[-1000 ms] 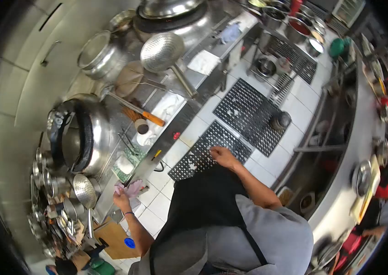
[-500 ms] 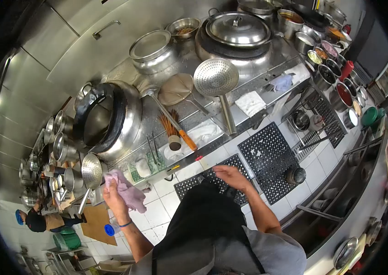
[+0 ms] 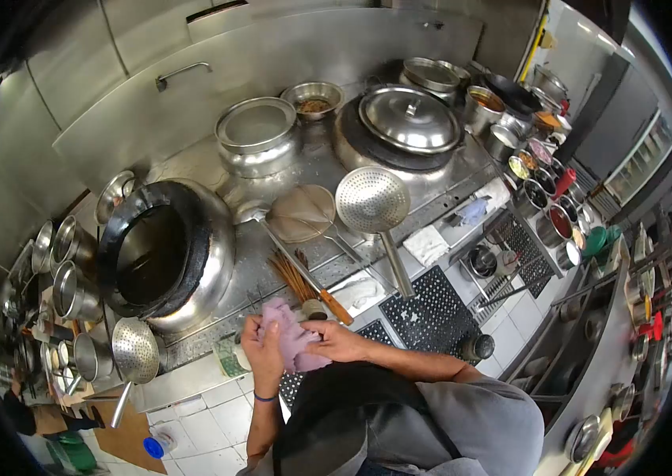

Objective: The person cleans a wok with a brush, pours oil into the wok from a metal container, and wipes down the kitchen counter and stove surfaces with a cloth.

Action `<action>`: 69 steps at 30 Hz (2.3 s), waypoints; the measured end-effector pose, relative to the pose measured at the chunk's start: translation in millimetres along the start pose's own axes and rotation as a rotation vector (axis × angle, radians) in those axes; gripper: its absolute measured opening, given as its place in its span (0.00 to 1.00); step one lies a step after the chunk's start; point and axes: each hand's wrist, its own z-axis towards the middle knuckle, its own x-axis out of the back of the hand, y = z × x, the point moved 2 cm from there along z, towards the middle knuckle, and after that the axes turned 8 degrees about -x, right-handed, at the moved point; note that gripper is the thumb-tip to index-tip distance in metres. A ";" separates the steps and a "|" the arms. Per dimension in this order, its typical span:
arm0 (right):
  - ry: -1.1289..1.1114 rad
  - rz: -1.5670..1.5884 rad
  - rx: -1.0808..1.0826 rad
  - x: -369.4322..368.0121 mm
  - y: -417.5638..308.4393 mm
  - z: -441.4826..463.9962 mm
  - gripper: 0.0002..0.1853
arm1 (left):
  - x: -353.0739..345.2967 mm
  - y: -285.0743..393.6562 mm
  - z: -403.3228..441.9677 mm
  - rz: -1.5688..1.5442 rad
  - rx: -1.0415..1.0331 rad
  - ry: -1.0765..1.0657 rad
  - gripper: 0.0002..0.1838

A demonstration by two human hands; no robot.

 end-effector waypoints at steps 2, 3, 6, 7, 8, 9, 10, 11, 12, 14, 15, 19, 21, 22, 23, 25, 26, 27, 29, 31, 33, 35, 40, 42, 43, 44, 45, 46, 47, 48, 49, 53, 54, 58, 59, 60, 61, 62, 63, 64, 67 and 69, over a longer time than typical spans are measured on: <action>-0.017 0.088 0.017 6.4 -3.5 15.6 0.24 | 21.8 -3.9 7.4 -0.051 0.090 0.063 0.16; -0.040 0.134 0.024 9.6 -6.3 22.5 0.20 | 29.5 -2.3 11.4 -0.068 0.088 0.089 0.16; 0.071 0.044 0.126 38.4 -34.4 48.0 0.12 | 47.2 12.7 28.1 -0.077 0.050 0.112 0.18; 0.025 0.010 -0.088 57.3 -50.1 55.4 0.11 | 49.5 15.8 34.0 -0.045 0.064 0.077 0.18; 0.072 0.049 0.049 68.5 -55.1 69.7 0.10 | 50.4 17.7 39.9 -0.016 0.079 0.034 0.18; 0.138 -0.033 0.169 83.2 -66.6 82.4 0.10 | 48.9 20.0 47.8 0.011 0.093 -0.015 0.18; 0.209 -0.113 0.292 100.4 -80.4 95.0 0.09 | 44.4 25.6 57.5 -0.023 0.082 -0.030 0.19; 0.262 -0.224 0.200 117.9 -100.2 103.3 0.09 | 40.9 32.1 68.2 -0.023 0.085 -0.027 0.19; 0.335 -0.129 0.148 132.3 -113.4 115.4 0.06 | 37.3 38.8 79.0 -0.021 0.089 -0.027 0.20; 0.436 -0.160 0.358 171.8 -129.1 150.7 0.03 | 30.5 42.4 107.0 0.004 0.019 -0.014 0.20; 0.495 -0.191 0.461 193.9 -141.4 169.2 0.03 | 26.6 44.1 125.6 0.039 -0.019 0.006 0.21; 0.440 -0.156 0.469 269.0 -217.2 222.3 0.06 | -4.1 49.9 207.0 0.167 -0.108 0.062 0.22; 0.421 -0.100 0.516 298.6 -234.8 262.8 0.08 | -22.3 32.1 251.6 0.240 -0.168 0.003 0.18; 0.379 -0.123 0.536 311.2 -236.1 287.0 0.09 | -29.6 16.3 273.7 0.317 -0.173 -0.048 0.17; 0.340 -0.143 0.553 321.3 -236.2 308.9 0.10 | -37.6 3.6 293.3 0.395 -0.174 -0.101 0.16; 0.228 -0.346 0.633 324.7 -233.0 349.9 0.13 | -56.6 -13.4 324.7 0.565 -0.160 -0.147 0.15; 0.185 -0.489 0.582 333.2 -218.3 369.1 0.13 | -68.9 -27.1 340.1 0.618 -0.222 -0.133 0.15; 0.138 -0.634 0.526 322.0 -225.2 362.1 0.13 | -80.2 -37.7 353.0 0.669 -0.283 -0.117 0.16; -0.049 -0.578 0.639 310.0 -199.9 391.4 0.13 | -96.8 -64.2 378.9 0.660 -0.264 -0.109 0.25; -0.166 -0.541 0.507 297.9 -198.3 391.4 0.13 | -112.6 -99.5 401.7 0.385 -0.279 -0.134 0.27; -0.294 -0.495 0.490 302.7 -190.6 406.9 0.15 | -122.6 -109.1 414.2 0.372 -0.112 -0.160 0.23; -0.434 -0.443 0.598 316.6 -177.0 441.1 0.17 | -117.8 -110.4 422.0 0.767 0.149 -0.153 0.19; 0.213 -0.455 0.268 374.3 -116.4 573.7 0.24 | -100.1 -161.3 441.5 1.034 0.126 0.007 0.24; 0.596 -0.619 0.180 383.3 -74.7 634.7 0.22 | -97.4 -176.2 448.3 1.033 0.248 0.092 0.32; 0.623 -0.661 0.107 383.6 -56.4 652.4 0.21 | -89.8 -203.5 451.9 0.876 0.317 0.150 0.35; 0.647 -0.702 0.031 382.6 -45.9 659.8 0.19 | -79.6 -237.6 455.8 0.715 0.385 0.206 0.37; 0.428 -0.314 -0.081 378.5 -39.9 659.7 0.18 | -75.0 -256.7 459.0 0.553 0.451 0.259 0.40; 0.200 0.070 -0.188 371.0 -37.8 652.3 0.17 | -85.9 -244.6 459.7 0.471 0.464 0.214 0.42; -0.036 0.449 -0.292 363.1 -38.1 644.3 0.17 | -99.3 -233.8 460.0 0.396 0.474 0.222 0.41; -0.222 0.471 -0.299 357.4 -46.2 633.8 0.16 | -116.4 -219.6 460.6 0.319 0.485 0.230 0.40; -0.408 0.489 -0.303 351.6 -61.1 619.6 0.16 | -125.4 -214.1 461.3 0.242 0.493 0.238 0.39; -0.475 0.112 0.169 333.5 -88.8 595.9 0.14 | -103.7 -295.4 475.0 0.064 0.630 0.081 0.14; -0.316 -0.054 0.141 343.3 -99.0 592.9 0.16 | -100.0 -306.7 476.8 0.108 0.650 0.123 0.08; 0.344 -0.662 0.324 386.4 -81.6 621.5 0.20 | -111.1 -277.0 480.4 0.465 0.473 0.060 0.04; 0.417 -0.675 0.266 394.5 -58.5 637.8 0.22 | -102.8 -292.2 482.7 0.501 0.416 0.067 0.04; 0.489 -0.687 0.206 397.4 -53.6 639.6 0.24 | -101.8 -290.4 483.7 0.537 0.361 0.075 0.04; 0.324 -0.387 0.085 394.2 -45.7 643.6 0.26 | -101.8 -290.3 483.4 0.469 0.380 0.068 0.04; 0.158 -0.086 -0.037 387.5 -36.1 645.4 0.28 | -102.1 -290.6 483.9 0.401 0.400 0.059 0.04; -0.010 0.213 -0.157 379.0 -31.4 642.5 0.31 | -106.2 -282.8 485.7 0.332 0.418 0.049 0.04; -0.202 0.417 -0.168 370.1 -41.2 627.3 0.32 | -110.9 -271.6 487.5 0.318 0.448 0.053 0.04; -0.347 0.616 0.055 329.4 -70.6 576.9 0.32 | -123.6 -243.3 498.3 0.287 0.434 0.054 0.05; -0.339 0.447 0.164 315.4 -69.5 549.4 0.29 | -127.8 -226.9 513.7 0.283 0.274 0.054 0.06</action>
